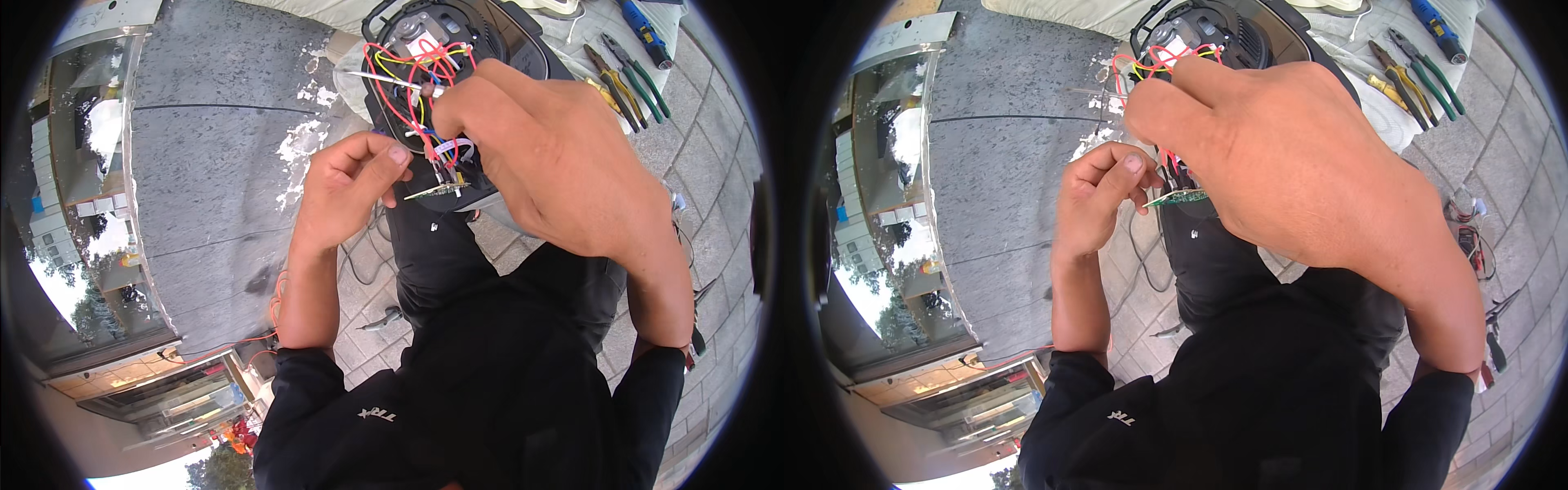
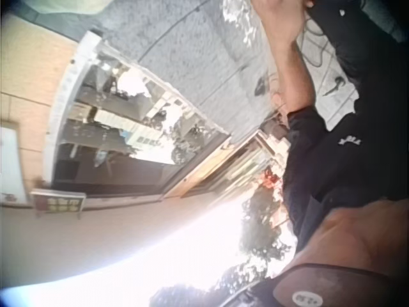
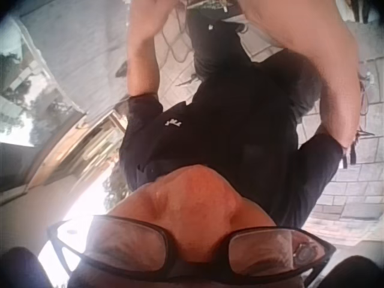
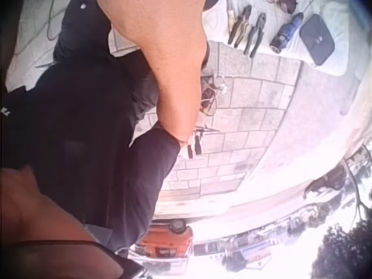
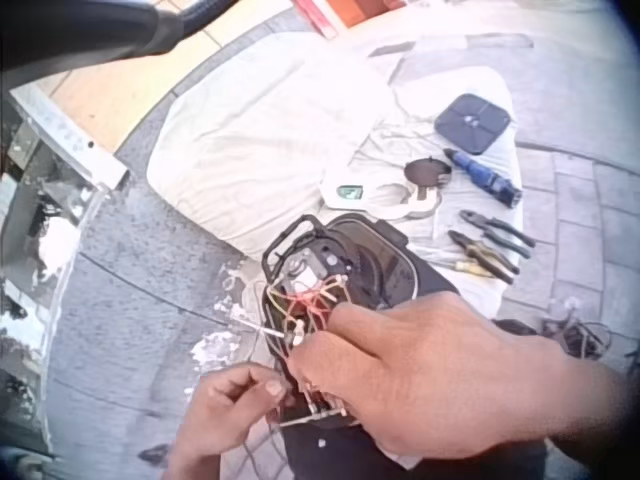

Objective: The person is repairing an electronic device by connecting wires to a circuit board. They use pliers to strip wire ends and a screwdriver to tighten connections on the board, working on a portable device placed on their lap.

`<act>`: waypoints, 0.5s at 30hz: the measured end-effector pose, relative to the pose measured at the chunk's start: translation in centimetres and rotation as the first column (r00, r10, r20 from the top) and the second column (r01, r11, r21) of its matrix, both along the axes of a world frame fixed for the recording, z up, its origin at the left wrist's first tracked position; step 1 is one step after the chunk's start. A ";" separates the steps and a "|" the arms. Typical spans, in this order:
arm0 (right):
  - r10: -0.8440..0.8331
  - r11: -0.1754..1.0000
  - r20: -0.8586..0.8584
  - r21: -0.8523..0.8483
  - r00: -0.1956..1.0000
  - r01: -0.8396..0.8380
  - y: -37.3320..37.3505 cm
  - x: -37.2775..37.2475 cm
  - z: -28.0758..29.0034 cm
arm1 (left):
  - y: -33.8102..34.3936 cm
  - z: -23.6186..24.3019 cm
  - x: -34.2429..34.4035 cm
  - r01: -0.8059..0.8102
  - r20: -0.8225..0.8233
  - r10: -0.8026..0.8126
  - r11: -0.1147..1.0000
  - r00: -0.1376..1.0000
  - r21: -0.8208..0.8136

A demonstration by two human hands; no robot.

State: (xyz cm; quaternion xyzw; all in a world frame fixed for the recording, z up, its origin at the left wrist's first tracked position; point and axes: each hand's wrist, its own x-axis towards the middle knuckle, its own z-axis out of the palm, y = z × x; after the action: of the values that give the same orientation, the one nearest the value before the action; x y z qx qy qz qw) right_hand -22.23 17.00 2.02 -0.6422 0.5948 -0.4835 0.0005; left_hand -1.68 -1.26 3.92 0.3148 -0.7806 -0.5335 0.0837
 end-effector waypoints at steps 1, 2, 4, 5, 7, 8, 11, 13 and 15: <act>-0.054 0.998 0.079 0.048 0.995 0.051 1.3 0.5 -0.5 | 0.0 0.7 -0.6 0.037 0.055 -0.035 0.999 0.998 -0.029; -0.105 0.991 0.155 0.096 0.982 0.091 2.2 0.9 -1.2 | 0.1 1.1 -1.0 0.068 0.109 -0.062 0.996 0.992 -0.057; -0.145 0.989 0.287 0.049 0.947 0.137 3.7 1.8 -2.6 | 1.0 2.0 -2.0 0.058 0.186 -0.043 0.995 0.982 -0.076; -0.169 0.985 0.323 0.079 0.931 0.152 4.6 2.2 -3.2 | 1.3 2.2 -2.3 0.051 0.226 -0.030 0.995 0.974 -0.089; -0.206 0.979 0.357 0.066 0.911 0.195 5.4 3.0 -4.3 | 1.9 2.0 -2.6 0.007 0.212 0.015 0.995 0.977 -0.104; -0.223 0.974 0.376 0.062 0.899 0.216 5.9 3.5 -4.9 | 2.2 2.0 -2.8 -0.014 0.207 0.037 0.994 0.978 -0.112; -0.298 0.949 0.355 0.005 0.886 0.316 6.4 4.3 -6.0 | 3.1 2.6 -3.2 -0.038 0.165 0.050 0.997 0.985 -0.073; -0.291 0.944 0.392 -0.032 0.873 0.329 6.6 4.7 -6.8 | 4.3 2.7 -3.8 -0.060 0.186 0.075 0.995 0.980 -0.084; -0.250 0.951 0.429 -0.058 0.868 0.302 7.1 4.8 -7.2 | 4.8 2.8 -3.9 -0.089 0.201 0.106 0.992 0.974 -0.090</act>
State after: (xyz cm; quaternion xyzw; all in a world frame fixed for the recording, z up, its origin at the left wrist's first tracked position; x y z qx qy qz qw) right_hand -17.47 24.15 -5.17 -0.4313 0.6359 -0.6398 0.0184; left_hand -5.62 3.53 6.74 0.4025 -0.7895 -0.4614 0.0415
